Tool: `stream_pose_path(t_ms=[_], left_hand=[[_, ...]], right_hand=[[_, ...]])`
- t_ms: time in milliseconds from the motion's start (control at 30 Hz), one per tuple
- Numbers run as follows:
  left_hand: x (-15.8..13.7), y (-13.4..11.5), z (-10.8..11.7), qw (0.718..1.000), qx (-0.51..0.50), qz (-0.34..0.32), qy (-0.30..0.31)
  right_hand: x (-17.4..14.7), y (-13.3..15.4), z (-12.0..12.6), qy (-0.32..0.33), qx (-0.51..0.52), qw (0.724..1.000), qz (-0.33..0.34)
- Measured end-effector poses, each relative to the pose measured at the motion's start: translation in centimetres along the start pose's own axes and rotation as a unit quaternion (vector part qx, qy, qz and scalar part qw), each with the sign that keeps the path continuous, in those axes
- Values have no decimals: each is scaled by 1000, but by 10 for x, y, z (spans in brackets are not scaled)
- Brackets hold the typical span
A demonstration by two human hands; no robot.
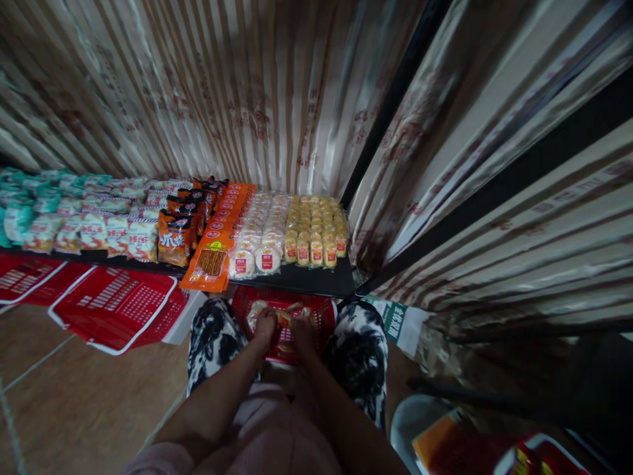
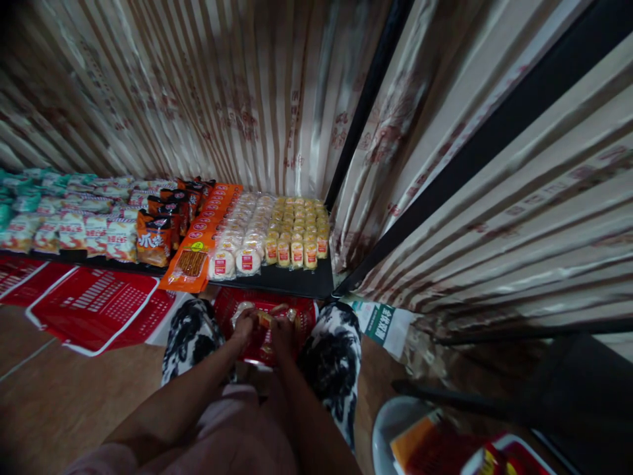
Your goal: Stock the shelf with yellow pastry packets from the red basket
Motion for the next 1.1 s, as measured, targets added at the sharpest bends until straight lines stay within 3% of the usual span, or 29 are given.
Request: stream_pose_path(t_ms=[167, 433, 600, 767, 1100], left_hand=[[-5, -5, 1, 1000, -16, -18, -9], [-12, -10, 2, 999, -45, -28, -10], [-13, -12, -1, 997, -67, -28, -2], [-16, -15, -1, 996, -79, -28, 5], [-23, -20, 3, 996, -88, -13, 0]], right_hand=[[-9, 12, 1, 7, 17, 1000, 10], [-19, 17, 7, -4, -44, 992, 116], [-26, 20, 9, -41, -132, 971, 197], [-33, 24, 9, -58, -145, 944, 291], [-40, 25, 9, -23, -154, 935, 320]])
Point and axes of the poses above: each hand's wrist, its own x-axis towards the middle knuckle, its own z-axis out of the back of the hand, y = z × x, the point moved 1 cm from there along x, towards the middle knuckle, and after that the axes turned 5 degrees about y, right-handed, at the moved point
